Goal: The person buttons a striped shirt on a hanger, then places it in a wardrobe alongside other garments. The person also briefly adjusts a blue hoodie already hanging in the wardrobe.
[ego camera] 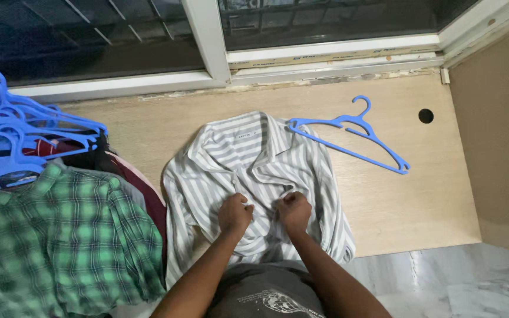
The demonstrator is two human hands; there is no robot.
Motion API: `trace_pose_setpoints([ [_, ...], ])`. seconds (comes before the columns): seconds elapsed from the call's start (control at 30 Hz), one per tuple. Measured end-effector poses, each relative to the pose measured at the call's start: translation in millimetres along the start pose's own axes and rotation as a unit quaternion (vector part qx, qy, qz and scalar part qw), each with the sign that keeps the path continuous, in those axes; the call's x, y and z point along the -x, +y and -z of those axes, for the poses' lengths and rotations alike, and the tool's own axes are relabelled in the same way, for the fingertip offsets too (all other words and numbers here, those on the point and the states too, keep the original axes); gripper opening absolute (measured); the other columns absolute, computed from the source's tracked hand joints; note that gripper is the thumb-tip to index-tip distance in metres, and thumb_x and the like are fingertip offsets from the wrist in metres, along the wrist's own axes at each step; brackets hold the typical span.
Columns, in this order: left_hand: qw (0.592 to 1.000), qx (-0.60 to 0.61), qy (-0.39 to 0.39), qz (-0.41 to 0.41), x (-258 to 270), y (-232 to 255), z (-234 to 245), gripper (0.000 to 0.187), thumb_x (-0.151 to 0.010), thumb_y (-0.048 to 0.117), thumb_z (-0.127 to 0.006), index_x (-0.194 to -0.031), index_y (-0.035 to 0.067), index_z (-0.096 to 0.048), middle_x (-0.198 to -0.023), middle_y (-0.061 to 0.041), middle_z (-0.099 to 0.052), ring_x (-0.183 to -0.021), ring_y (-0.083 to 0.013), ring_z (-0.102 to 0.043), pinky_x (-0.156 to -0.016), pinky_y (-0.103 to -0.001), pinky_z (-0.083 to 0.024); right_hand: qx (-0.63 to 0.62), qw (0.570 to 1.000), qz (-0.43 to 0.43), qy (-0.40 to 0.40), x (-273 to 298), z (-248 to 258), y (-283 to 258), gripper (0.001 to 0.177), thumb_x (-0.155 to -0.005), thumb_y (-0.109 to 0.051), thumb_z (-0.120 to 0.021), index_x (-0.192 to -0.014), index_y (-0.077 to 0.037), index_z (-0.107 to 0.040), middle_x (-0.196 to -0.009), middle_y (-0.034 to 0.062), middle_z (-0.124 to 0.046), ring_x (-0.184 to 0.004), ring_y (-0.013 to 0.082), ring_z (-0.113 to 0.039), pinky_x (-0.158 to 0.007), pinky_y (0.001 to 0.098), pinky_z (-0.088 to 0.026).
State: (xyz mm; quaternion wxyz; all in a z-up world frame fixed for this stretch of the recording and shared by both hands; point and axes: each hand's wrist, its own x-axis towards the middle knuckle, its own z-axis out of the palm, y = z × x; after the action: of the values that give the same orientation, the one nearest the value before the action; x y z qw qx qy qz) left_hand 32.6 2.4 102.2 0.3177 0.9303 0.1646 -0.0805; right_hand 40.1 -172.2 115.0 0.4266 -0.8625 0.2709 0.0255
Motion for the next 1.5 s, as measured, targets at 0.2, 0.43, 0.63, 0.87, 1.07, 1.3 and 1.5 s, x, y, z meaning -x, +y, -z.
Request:
trace_pose_setpoints([
  [0.2, 0.992, -0.046, -0.105, 0.047, -2, -1, 7, 0.023, -0.078, 0.034, -0.084, -0.078, 0.012, -0.078, -0.087, -0.014, -0.075, -0.086, -0.0348, -0.072, -0.081, -0.047, -0.056, 0.035, 0.998, 0.052, 0.003, 1, -6, 20, 0.020, -0.068, -0.014, -0.079, -0.084, -0.002, -0.072, -0.079, 0.0155, -0.075, -0.074, 0.0313, -0.074, -0.071, 0.0400, -0.058],
  [0.43, 0.997, -0.030, -0.075, -0.001, 6, -11, -6, 0.019, -0.081, 0.030, -0.078, -0.081, 0.011, -0.078, -0.087, -0.011, -0.077, -0.085, -0.0330, -0.073, -0.078, -0.046, -0.057, 0.051, 0.997, 0.045, -0.022, -1, -11, 31, 0.029, -0.072, -0.025, -0.088, -0.082, -0.002, -0.075, -0.079, 0.0139, -0.075, -0.073, 0.0270, -0.074, -0.071, 0.0374, -0.057],
  [0.63, 0.968, 0.226, -0.104, 0.024, 0, -22, -22, 0.020, -0.080, 0.028, -0.078, -0.085, 0.009, -0.076, -0.075, -0.005, -0.076, -0.068, -0.0188, -0.074, -0.066, -0.034, -0.057, -0.190, 0.977, 0.046, -0.084, 4, -7, 45, 0.019, -0.083, -0.019, -0.077, -0.087, -0.001, -0.074, -0.077, 0.0062, -0.075, -0.069, 0.0126, -0.070, -0.066, 0.0279, -0.055],
  [0.87, 0.950, 0.292, -0.107, 0.019, 21, -13, -6, 0.018, -0.081, 0.022, -0.082, -0.083, 0.006, -0.075, -0.072, -0.004, -0.074, -0.063, -0.0137, -0.069, -0.060, -0.030, -0.055, -0.121, 0.985, -0.106, -0.056, 15, 17, 27, 0.031, -0.084, -0.029, -0.082, -0.082, 0.000, -0.072, -0.068, 0.0077, -0.072, -0.058, 0.0149, -0.064, -0.056, 0.0320, -0.050],
  [1.07, 0.948, 0.310, -0.048, -0.051, 34, -3, -3, 0.017, -0.083, 0.023, -0.080, -0.083, 0.006, -0.077, -0.076, -0.003, -0.077, -0.069, -0.0116, -0.072, -0.064, -0.029, -0.056, 0.045, 0.998, -0.033, 0.038, -25, -32, 49, 0.052, -0.072, -0.053, -0.087, -0.076, -0.002, -0.077, -0.073, 0.0168, -0.075, -0.068, 0.0305, -0.073, -0.070, 0.0400, -0.056],
  [1.3, 0.948, 0.303, -0.087, 0.048, 40, 0, 3, 0.022, -0.084, 0.027, -0.079, -0.090, 0.006, -0.075, -0.076, -0.005, -0.074, -0.064, -0.0175, -0.068, -0.060, -0.033, -0.054, 0.057, 0.998, -0.024, 0.024, -26, -27, 61, 0.043, -0.074, -0.047, -0.080, -0.081, -0.004, -0.079, -0.079, 0.0195, -0.076, -0.076, 0.0353, -0.076, -0.078, 0.0435, -0.059],
  [1.5, 0.957, 0.284, -0.060, -0.017, 43, 2, 4, 0.023, -0.083, 0.027, -0.081, -0.087, 0.006, -0.074, -0.076, -0.005, -0.074, -0.068, -0.0150, -0.070, -0.064, -0.031, -0.056, 0.131, 0.988, -0.082, 0.014, -5, -4, 6, 0.057, -0.071, -0.059, -0.084, -0.080, -0.003, -0.078, -0.085, 0.0209, -0.076, -0.084, 0.0383, -0.074, -0.083, 0.0456, -0.057],
])
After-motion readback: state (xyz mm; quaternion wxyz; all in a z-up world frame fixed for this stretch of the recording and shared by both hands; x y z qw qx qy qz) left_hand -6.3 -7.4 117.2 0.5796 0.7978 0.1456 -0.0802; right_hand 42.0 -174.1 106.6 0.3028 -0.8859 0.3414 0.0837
